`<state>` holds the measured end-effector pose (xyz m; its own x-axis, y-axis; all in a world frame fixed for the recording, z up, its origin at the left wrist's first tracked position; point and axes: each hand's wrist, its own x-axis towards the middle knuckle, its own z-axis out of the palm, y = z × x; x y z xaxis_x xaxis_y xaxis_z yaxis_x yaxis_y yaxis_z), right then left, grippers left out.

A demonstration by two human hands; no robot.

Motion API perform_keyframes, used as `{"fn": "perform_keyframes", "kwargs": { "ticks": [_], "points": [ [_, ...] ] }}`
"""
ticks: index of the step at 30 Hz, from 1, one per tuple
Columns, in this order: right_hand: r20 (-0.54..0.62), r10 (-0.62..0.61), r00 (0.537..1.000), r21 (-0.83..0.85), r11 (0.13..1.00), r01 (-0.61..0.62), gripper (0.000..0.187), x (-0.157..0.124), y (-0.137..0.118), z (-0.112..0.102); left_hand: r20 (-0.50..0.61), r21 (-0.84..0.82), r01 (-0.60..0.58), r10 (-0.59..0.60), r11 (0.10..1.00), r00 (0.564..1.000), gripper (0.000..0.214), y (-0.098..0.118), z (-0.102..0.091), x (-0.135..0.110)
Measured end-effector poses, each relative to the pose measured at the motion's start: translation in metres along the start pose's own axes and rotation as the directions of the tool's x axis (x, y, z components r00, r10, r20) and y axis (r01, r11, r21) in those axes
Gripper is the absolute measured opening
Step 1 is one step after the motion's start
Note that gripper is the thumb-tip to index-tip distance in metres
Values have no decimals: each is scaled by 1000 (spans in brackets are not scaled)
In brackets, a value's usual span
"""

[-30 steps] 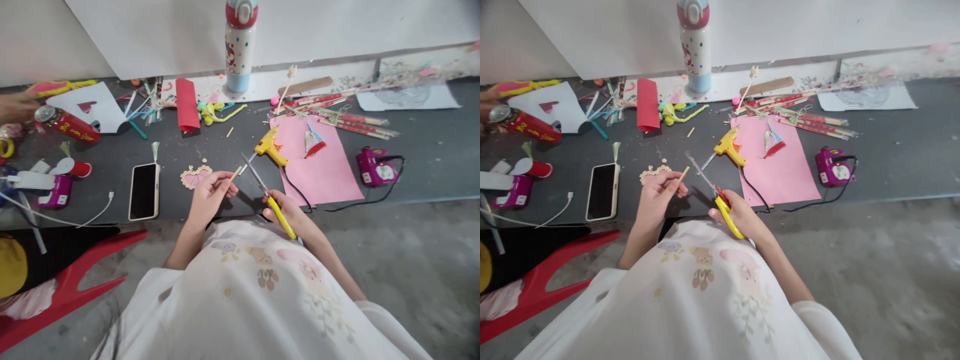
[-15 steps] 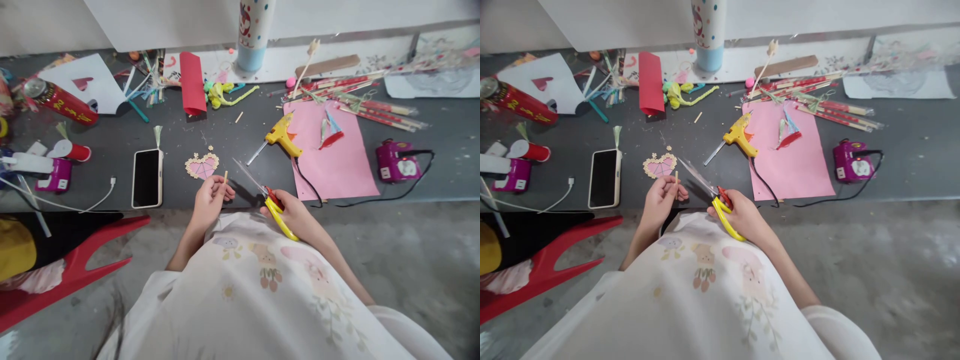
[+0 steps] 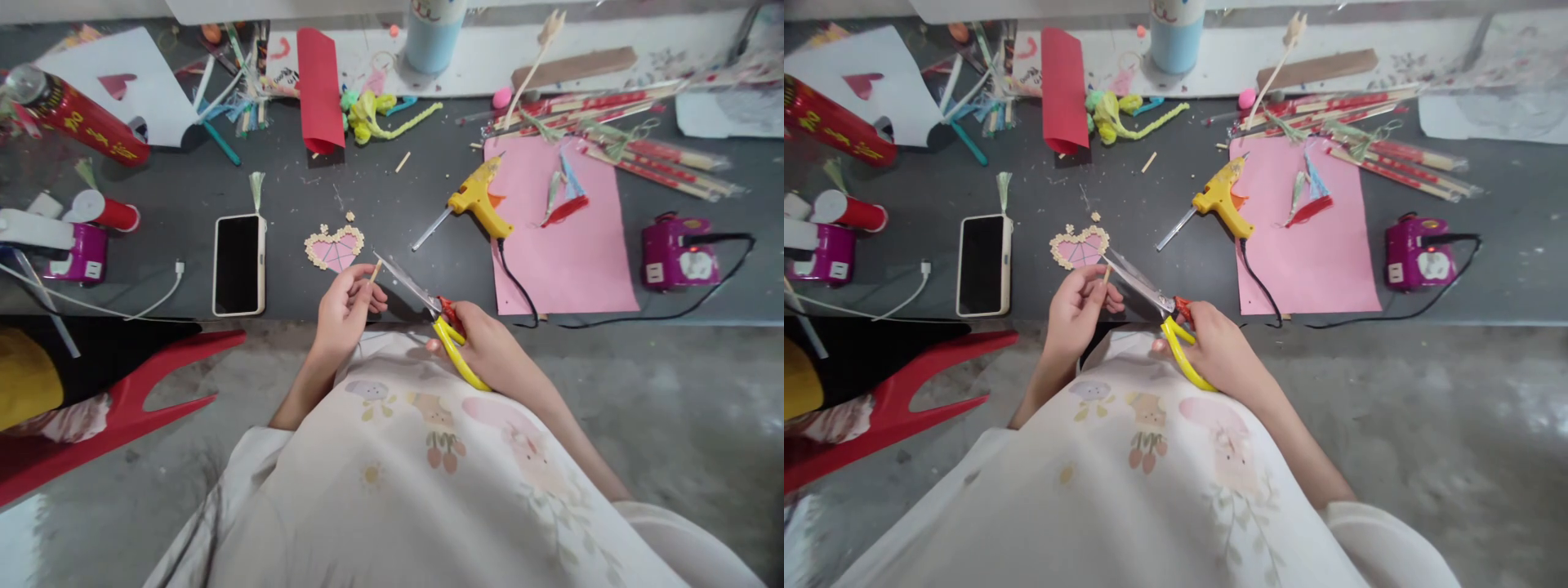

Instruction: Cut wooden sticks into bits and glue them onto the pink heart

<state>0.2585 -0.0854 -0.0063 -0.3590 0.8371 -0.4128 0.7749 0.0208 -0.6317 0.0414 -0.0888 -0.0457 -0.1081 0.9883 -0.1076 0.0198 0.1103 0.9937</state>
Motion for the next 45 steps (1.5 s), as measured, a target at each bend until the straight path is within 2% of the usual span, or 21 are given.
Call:
{"fn": "perform_keyframes", "kwargs": {
  "ticks": [5,11,23,39,45],
  "points": [
    [12,-49,999,-39,998,50,36,-1,-1,2,-3,14,-45,45,999,999,26,1,0,-3],
    [25,-52,998,-35,998,53,38,1,0,4,17,58,-72,71,996,997,25,2,0,-8],
    [58,-19,998,21,1000,18,34,1,-2,2,27,81,-13,11,997,1000,28,6,0,-9],
    [78,-9,997,59,998,5,33,2,0,2,25,146,-32,29,989,999,25,7,-4,-9],
    [68,37,997,52,998,-41,31,4,3,6,59,187,-22,11,982,998,27,6,-7,-6]
  ]
}}
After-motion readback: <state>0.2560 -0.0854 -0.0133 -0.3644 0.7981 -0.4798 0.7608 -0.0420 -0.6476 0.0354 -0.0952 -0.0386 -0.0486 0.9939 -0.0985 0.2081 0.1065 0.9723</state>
